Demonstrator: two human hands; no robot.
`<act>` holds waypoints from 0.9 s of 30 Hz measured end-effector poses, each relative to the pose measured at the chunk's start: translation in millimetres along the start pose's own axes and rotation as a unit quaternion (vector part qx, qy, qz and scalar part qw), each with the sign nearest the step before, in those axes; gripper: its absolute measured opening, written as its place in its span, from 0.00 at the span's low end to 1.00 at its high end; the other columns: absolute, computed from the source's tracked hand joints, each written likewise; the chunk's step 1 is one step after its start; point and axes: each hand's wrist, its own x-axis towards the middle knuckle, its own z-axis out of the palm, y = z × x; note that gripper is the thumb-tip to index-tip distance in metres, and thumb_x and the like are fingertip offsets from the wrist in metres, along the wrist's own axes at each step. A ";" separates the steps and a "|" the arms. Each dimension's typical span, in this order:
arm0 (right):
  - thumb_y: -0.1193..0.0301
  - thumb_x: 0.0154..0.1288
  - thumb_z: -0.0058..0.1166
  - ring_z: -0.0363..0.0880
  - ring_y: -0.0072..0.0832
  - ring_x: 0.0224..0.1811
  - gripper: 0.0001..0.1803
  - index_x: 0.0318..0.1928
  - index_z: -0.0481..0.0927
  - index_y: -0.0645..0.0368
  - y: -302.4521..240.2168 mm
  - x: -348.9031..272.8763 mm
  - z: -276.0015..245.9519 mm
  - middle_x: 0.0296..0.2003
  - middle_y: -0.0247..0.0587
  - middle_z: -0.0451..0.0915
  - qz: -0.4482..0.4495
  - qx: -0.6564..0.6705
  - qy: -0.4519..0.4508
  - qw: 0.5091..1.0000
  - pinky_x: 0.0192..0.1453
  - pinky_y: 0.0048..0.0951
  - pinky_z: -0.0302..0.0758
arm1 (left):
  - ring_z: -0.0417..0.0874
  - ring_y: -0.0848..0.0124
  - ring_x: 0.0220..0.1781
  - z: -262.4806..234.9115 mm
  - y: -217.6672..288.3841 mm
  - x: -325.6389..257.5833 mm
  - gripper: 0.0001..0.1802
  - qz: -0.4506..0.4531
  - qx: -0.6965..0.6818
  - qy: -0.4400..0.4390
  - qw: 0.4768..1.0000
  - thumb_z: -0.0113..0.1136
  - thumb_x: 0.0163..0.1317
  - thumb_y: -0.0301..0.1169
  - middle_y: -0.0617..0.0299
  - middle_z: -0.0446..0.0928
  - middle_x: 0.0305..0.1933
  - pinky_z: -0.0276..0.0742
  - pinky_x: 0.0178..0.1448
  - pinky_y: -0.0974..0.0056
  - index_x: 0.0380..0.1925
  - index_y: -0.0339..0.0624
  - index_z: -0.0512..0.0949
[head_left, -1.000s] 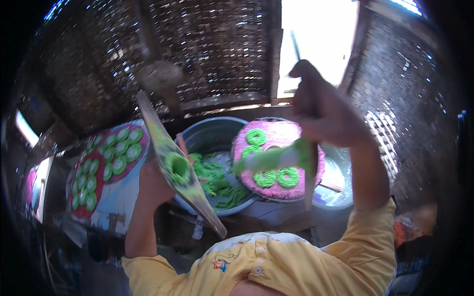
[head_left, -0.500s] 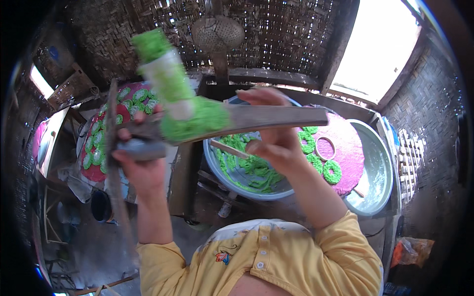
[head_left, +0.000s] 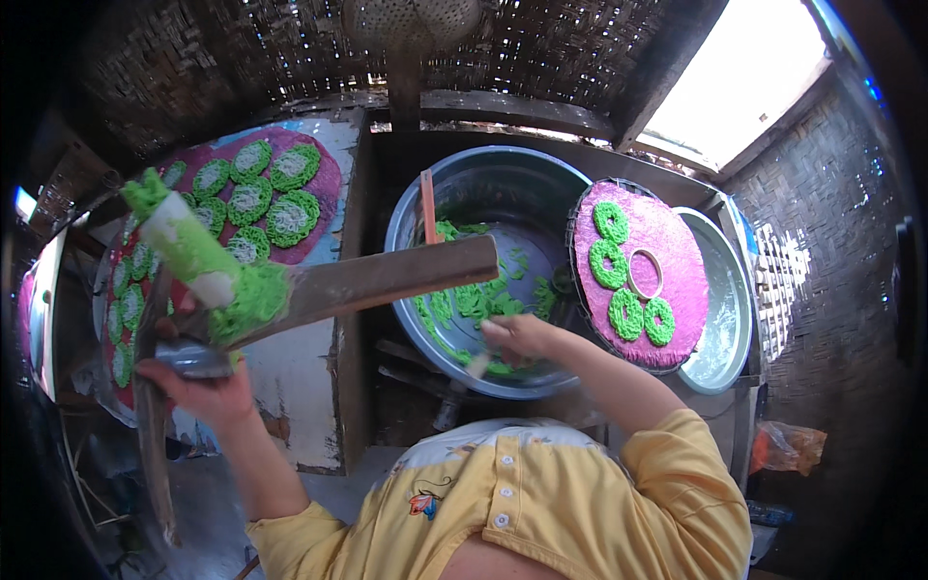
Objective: The person uses a wooden press to extrude green batter into circular shapes onto a pink mat, then places white toppings on each circle. The finished items are arranged on a nearby tray.
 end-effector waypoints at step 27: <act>0.54 0.66 0.49 0.62 0.20 0.15 0.25 0.57 0.70 0.55 5.9 25.3 10.8 0.26 0.34 0.71 0.103 0.361 0.128 0.918 0.17 0.26 0.63 | 0.66 0.64 0.62 -10.4 22.2 -21.8 0.32 0.010 0.017 0.002 1.000 0.47 0.60 0.61 0.64 0.68 0.60 0.58 0.67 0.49 0.52 0.49 0.71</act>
